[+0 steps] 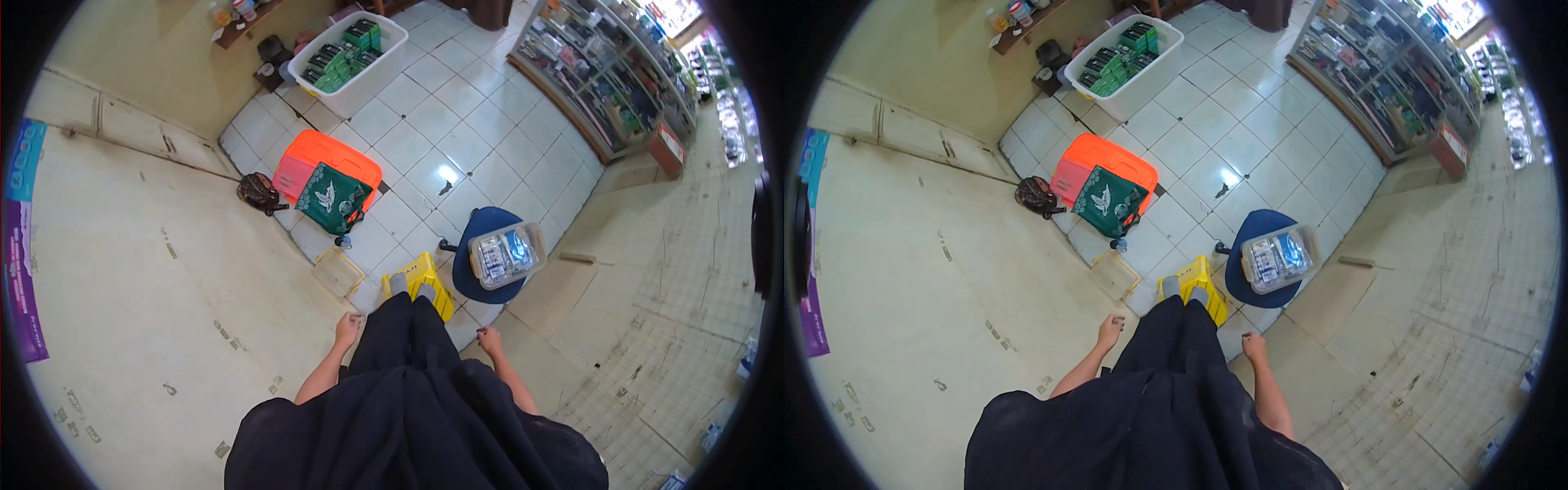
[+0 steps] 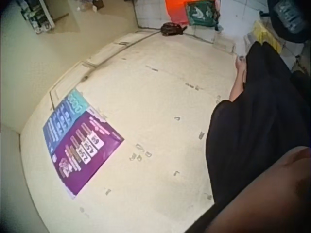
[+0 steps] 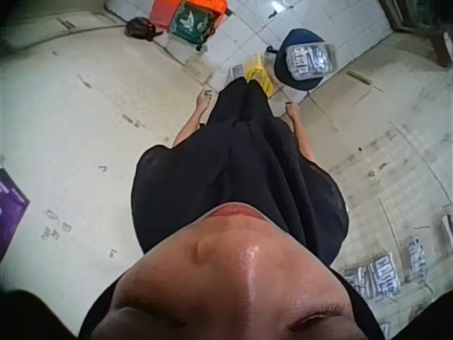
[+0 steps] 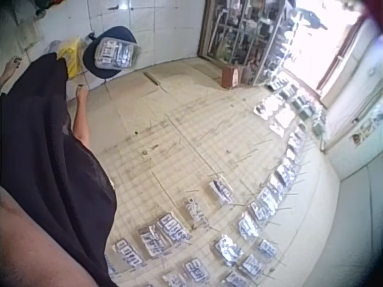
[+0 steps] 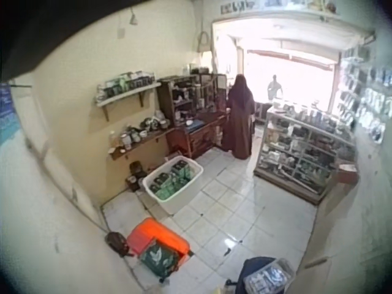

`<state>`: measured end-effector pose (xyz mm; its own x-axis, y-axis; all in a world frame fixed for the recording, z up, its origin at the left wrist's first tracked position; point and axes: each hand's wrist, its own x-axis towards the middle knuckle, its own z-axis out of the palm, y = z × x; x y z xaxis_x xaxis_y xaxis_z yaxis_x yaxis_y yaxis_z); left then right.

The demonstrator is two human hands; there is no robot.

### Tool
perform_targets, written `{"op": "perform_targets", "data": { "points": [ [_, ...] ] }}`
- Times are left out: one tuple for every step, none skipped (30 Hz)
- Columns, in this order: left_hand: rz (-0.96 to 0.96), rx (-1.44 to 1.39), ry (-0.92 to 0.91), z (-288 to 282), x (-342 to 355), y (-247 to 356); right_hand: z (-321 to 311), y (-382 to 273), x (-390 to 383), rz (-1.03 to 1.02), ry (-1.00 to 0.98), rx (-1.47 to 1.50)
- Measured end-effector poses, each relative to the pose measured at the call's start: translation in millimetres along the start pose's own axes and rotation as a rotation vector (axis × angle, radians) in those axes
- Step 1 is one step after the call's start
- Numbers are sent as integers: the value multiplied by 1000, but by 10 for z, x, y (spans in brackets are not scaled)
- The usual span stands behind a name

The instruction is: The person takes plastic-wrapped mobile screen protectors from a clear container and hangs them one by one onto wire hooks on a display wall.

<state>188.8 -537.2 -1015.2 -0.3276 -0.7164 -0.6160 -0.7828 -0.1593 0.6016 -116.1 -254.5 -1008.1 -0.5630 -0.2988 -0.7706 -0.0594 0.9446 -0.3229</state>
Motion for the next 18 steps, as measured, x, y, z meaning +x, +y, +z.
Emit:
{"op": "perform_targets", "data": {
  "points": [
    [-114, 21, -78, -60, -124, -122, 21, 18, -14, 2, -8, -19],
    [-129, 9, -80, -40, -126, -179, 35, 37, -34, -21, -2, 16],
    [-108, 71, -93, -16, -87, -220, 42, 53, -55, -44, 3, 52],
    [-83, 138, -103, -46, -47, -234, 66, 90, -78, -43, -5, 41],
    [-96, 130, -101, -59, -19, -239, 74, 138, -120, -25, -34, 4],
    [-73, 48, -83, -49, 13, -230, 85, 183, -167, -7, -63, -33],
    [-48, -39, -58, -35, 61, -173, 59, 173, -225, -15, -69, -48],
    [-56, -45, -52, -28, 118, -135, 46, 153, -341, 3, -97, -108],
    [-37, -89, -40, -14, 182, -87, 14, 127, -420, 20, -123, -167],
    [-11, -128, -33, -26, 259, -18, -4, 94, -467, 19, -123, -167],
    [-9, -127, -32, -26, 316, 57, -24, 60, -495, 35, -141, -175],
    [23, -135, -51, -22, 364, 138, -30, 29, -487, 52, -157, -181],
    [46, -151, -57, -15, 374, 215, -36, 14, -404, 41, -160, -190],
    [43, -156, -46, -9, 412, 277, -30, 6, -300, 26, -153, -162],
    [92, -137, -34, -3, 460, 335, -24, 0, -199, 10, -145, -133],
    [152, -110, -27, 11, 590, 386, 36, -19, -63, 1, -139, -127],
    [164, -106, -21, 24, 687, 440, 110, -41, 62, -8, -134, -129],
    [155, -151, 10, 39, 771, 488, 181, -65, 207, -17, -127, -129]
  ]
}}
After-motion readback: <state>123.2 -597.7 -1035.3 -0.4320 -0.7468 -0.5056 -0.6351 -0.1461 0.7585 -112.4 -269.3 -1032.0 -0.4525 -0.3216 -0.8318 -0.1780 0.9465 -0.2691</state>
